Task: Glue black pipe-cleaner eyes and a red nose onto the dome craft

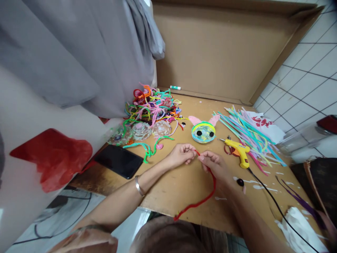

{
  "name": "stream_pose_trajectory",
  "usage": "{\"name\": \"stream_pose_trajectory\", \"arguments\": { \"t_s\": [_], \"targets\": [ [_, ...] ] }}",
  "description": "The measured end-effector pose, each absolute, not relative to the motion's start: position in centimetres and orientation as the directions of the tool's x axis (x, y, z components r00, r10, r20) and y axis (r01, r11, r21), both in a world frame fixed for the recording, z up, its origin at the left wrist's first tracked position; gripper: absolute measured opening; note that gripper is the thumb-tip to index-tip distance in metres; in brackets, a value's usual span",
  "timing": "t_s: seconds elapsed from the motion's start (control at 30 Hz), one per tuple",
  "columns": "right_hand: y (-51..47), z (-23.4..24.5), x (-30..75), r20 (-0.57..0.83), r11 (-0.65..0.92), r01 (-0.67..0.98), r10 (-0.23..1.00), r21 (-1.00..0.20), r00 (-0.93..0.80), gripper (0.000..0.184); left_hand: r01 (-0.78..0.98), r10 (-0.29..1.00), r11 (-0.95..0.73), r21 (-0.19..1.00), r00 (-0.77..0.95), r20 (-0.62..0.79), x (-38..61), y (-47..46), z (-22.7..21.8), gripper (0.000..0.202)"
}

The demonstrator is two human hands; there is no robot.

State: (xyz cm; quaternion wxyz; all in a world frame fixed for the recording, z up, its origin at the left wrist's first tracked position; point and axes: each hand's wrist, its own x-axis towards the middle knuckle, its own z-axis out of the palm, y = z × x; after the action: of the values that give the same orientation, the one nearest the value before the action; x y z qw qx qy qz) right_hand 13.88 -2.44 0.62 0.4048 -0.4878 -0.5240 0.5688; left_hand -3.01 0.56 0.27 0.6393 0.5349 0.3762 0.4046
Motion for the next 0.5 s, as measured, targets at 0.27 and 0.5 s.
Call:
{"name": "stream_pose_trajectory", "arguments": {
  "t_s": [0.27, 0.5],
  "targets": [
    [-2.3, 1.4, 14.4, -0.177, -0.166, 0.062, 0.940, -0.984, -0.291, 0.028, -0.134, 0.889, 0.110, 0.985, 0.457, -0.037, -4.0, 0.8, 1.0, 0.012],
    [-2.4, 2.0, 13.9, -0.185, -0.238, -0.073, 0.884, -0.969, -0.429, 0.029, -0.322, 0.919, 0.192, 0.927, 0.390, -0.055, -4.3, 0.7, 1.4, 0.019]
  ]
}}
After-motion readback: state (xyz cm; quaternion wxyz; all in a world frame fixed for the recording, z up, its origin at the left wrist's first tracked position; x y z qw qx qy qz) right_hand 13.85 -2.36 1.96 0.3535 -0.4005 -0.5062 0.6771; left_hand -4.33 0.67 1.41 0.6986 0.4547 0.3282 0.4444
